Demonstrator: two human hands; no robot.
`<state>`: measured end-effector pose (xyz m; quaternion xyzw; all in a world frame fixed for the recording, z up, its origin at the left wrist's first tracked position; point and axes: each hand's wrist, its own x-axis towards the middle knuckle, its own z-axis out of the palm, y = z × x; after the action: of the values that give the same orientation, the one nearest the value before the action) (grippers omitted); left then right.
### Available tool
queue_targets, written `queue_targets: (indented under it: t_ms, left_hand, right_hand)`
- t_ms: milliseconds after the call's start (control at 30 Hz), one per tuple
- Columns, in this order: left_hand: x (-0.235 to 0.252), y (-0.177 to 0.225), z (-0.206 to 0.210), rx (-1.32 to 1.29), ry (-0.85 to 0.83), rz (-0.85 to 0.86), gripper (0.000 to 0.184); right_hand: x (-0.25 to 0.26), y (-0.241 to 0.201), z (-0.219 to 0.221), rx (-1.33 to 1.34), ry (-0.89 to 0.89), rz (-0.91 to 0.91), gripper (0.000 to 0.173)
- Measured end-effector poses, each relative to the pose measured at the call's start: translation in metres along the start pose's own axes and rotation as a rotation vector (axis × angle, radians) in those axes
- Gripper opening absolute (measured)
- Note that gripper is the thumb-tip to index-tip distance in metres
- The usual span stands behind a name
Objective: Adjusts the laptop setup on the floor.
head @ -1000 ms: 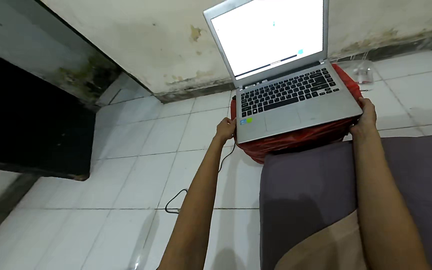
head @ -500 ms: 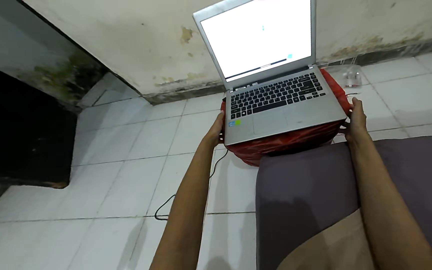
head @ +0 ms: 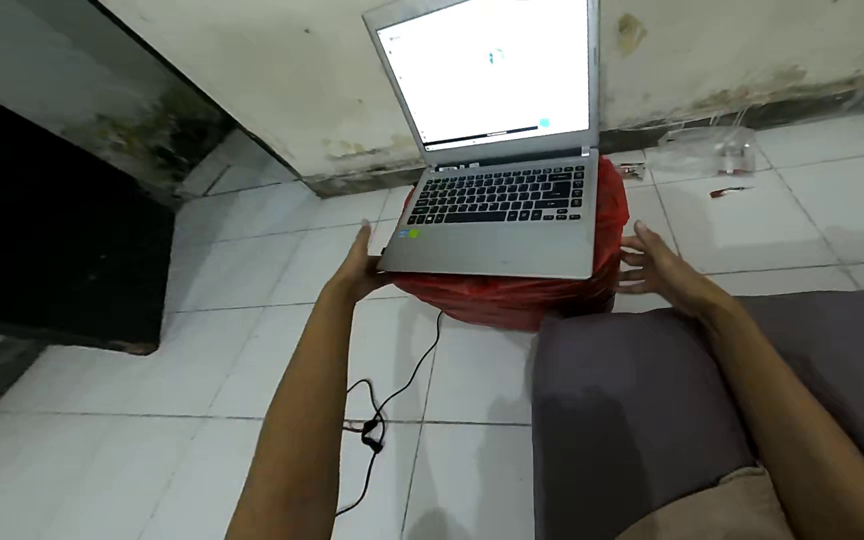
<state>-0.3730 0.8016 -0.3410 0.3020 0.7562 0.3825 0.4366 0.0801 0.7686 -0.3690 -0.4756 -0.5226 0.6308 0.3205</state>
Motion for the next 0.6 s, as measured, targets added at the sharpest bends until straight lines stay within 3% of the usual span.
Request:
queue_targets:
  t_ms: [133,200,333,400,467,600]
  left_hand:
    - [0.019,-0.028,-0.033,-0.394,0.119,0.038,0.094]
    - [0.031,-0.038,-0.039,-0.497,0.144,0.089,0.095]
    - [0.043,-0.042,-0.037,-0.505,0.153,0.165,0.094]
    - [0.049,-0.042,-0.039,-0.491,0.112,0.204,0.094]
    - [0.053,-0.040,-0.037,-0.488,0.068,0.234,0.093]
    - [0.058,-0.039,-0.036,-0.452,0.009,0.270,0.084]
  right_hand:
    - [-0.020,-0.019,0.055,-0.191,-0.223,0.012,0.063]
    - [-0.025,-0.020,0.089,-0.317,-0.156,-0.004,0.066]
    - [-0.028,-0.003,0.123,-0.648,-0.005,-0.033,0.114]
    - [-0.019,0.002,0.127,-0.826,0.023,0.040,0.137]
    - [-0.004,-0.001,0.124,-0.872,0.062,0.155,0.138]
    - [0.015,-0.015,0.134,-0.926,0.157,0.345,0.116]
